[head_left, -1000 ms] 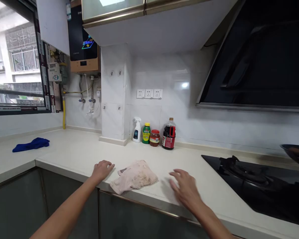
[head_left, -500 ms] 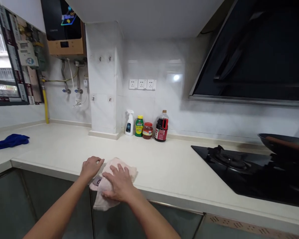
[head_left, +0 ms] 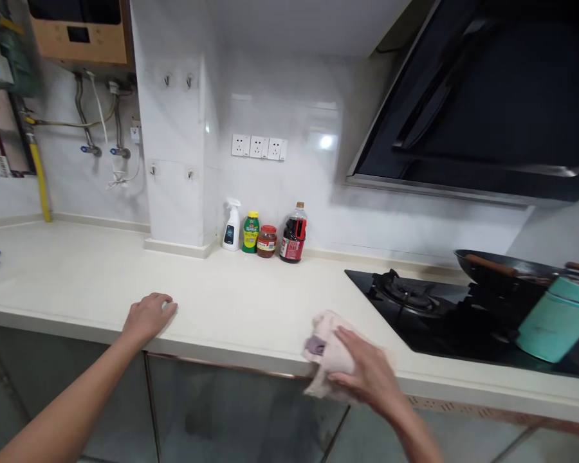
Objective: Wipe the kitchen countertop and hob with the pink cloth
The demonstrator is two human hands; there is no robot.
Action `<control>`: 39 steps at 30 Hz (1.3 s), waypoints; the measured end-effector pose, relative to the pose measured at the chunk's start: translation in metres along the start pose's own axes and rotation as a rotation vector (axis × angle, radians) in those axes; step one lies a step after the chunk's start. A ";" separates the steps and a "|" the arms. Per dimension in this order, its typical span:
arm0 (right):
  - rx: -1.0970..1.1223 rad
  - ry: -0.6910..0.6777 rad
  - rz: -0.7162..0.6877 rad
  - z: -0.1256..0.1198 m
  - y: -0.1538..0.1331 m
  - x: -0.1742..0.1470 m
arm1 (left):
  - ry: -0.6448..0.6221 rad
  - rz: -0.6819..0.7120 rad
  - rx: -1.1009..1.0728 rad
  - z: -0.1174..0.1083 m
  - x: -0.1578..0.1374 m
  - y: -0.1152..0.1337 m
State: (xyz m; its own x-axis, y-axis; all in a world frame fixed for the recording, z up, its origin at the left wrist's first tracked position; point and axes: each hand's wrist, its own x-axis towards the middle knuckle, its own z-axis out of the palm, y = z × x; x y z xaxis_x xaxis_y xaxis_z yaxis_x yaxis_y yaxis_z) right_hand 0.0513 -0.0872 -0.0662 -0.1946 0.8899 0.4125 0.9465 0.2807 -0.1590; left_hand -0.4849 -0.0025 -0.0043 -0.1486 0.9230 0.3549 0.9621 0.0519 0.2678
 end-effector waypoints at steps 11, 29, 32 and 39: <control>-0.403 0.149 0.500 -0.022 -0.006 -0.011 | -0.042 -0.045 0.010 -0.001 0.003 0.003; -0.043 0.160 -0.324 0.052 -0.176 0.050 | -0.130 0.010 0.054 -0.003 0.013 -0.008; -0.072 0.241 -0.306 0.038 -0.107 0.022 | -0.148 -0.006 0.069 -0.003 0.015 -0.007; -0.164 0.337 -0.080 -0.007 0.062 -0.052 | -0.167 -0.022 0.119 0.000 0.017 -0.005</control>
State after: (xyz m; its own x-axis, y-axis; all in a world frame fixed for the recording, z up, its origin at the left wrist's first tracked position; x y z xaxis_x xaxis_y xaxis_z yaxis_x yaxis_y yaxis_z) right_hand 0.1217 -0.1190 -0.0908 -0.1999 0.6921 0.6936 0.9657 0.2589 0.0200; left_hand -0.4923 0.0129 0.0000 -0.1392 0.9710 0.1944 0.9807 0.1080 0.1628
